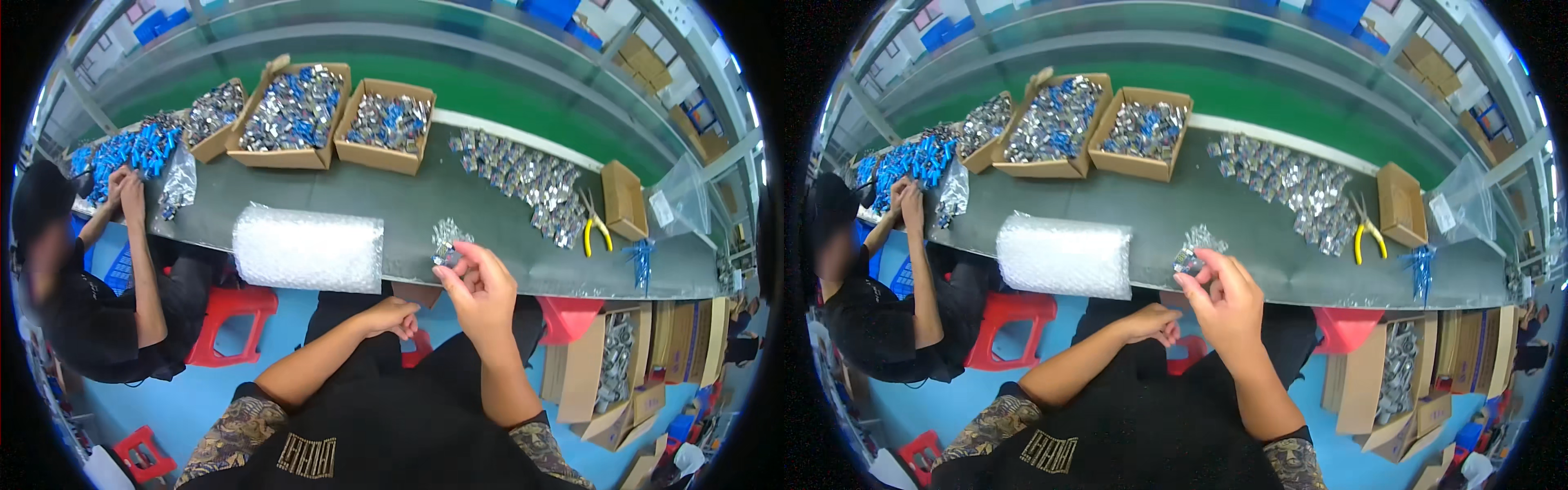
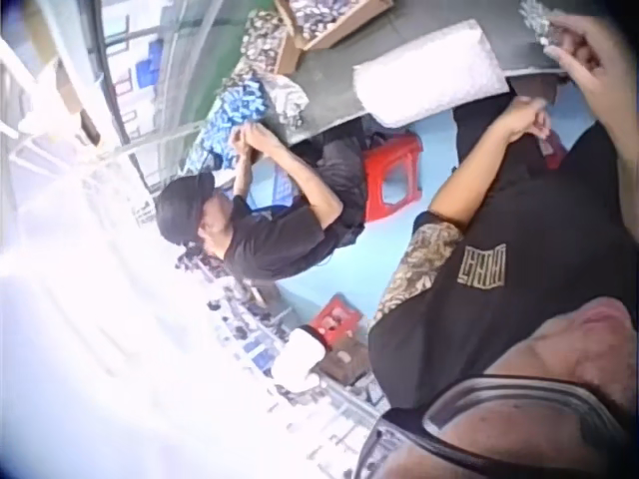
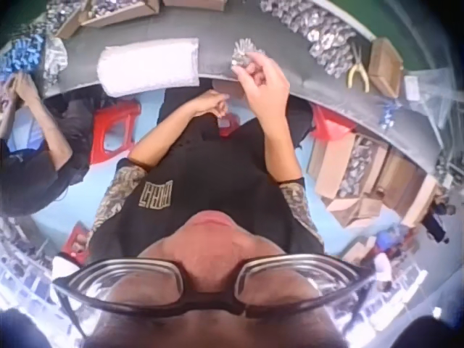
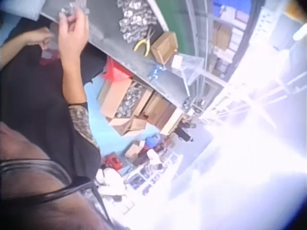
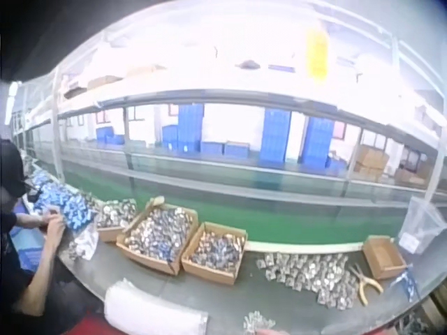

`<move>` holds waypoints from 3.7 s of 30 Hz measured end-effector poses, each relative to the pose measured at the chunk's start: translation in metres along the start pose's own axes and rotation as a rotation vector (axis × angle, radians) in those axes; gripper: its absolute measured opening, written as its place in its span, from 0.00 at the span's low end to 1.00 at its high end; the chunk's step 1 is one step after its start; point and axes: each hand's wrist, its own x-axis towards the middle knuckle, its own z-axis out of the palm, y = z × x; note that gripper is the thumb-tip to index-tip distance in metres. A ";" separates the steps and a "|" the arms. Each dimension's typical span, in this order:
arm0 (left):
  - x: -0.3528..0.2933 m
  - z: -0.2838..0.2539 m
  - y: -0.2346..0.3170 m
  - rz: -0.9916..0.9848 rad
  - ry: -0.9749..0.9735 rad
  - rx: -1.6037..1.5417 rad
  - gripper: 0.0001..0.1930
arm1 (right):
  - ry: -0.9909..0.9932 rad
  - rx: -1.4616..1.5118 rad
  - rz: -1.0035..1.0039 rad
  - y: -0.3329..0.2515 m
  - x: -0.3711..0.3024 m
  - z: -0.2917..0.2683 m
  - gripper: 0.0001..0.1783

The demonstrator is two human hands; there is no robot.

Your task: Assembling small electronic components by hand at a manual workstation.

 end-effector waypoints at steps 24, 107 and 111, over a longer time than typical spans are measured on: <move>0.026 -0.033 -0.020 0.099 -0.119 -0.405 0.18 | 0.210 -0.370 -0.191 0.068 0.172 0.010 0.11; -0.121 0.095 0.091 0.769 -0.113 -0.166 0.13 | -0.031 0.836 0.275 0.014 -0.069 -0.040 0.07; -0.122 0.102 0.088 0.880 -0.060 -0.113 0.13 | -0.043 0.887 0.302 0.011 -0.065 -0.043 0.07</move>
